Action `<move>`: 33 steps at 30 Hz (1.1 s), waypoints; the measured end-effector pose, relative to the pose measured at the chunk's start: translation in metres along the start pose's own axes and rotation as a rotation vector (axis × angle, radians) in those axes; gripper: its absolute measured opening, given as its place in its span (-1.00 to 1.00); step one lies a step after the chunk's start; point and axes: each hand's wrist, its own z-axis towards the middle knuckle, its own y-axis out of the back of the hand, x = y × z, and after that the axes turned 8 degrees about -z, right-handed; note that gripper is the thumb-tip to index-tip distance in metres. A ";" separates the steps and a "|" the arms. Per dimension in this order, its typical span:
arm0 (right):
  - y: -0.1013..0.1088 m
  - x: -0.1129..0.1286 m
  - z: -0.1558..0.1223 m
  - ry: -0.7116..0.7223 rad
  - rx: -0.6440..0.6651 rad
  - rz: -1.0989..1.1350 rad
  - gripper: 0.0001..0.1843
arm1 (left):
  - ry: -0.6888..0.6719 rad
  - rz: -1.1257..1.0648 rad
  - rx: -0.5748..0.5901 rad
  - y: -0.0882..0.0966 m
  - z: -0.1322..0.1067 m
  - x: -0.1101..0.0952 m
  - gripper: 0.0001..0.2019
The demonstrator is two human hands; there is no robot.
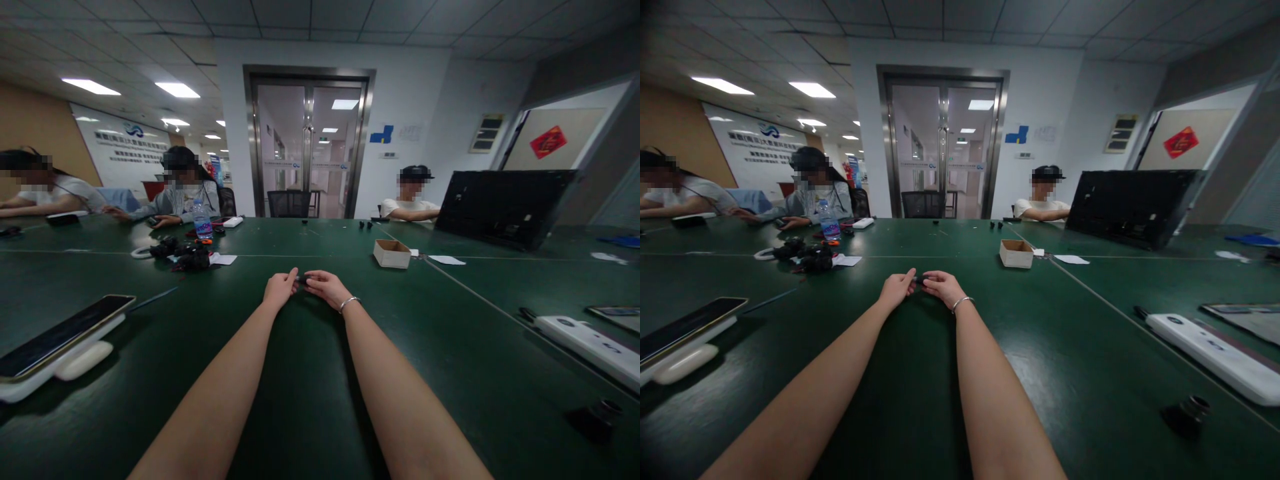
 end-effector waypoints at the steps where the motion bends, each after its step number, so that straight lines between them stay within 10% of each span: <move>1: 0.000 0.000 0.000 0.004 0.004 -0.006 -0.75 | 0.010 -0.008 -0.005 0.000 0.000 0.000 -0.43; 15: 0.000 0.004 -0.002 -0.044 -0.077 0.012 -0.88 | -0.190 -0.290 0.108 -0.001 0.003 0.009 -0.66; 22: 0.002 0.002 -0.001 -0.025 -0.053 -0.017 -0.84 | -0.007 -0.396 0.107 0.001 0.003 0.007 -0.62; 33: 0.000 0.004 -0.002 -0.037 -0.065 -0.016 -0.85 | -0.132 -0.344 0.106 -0.002 0.006 0.012 -0.67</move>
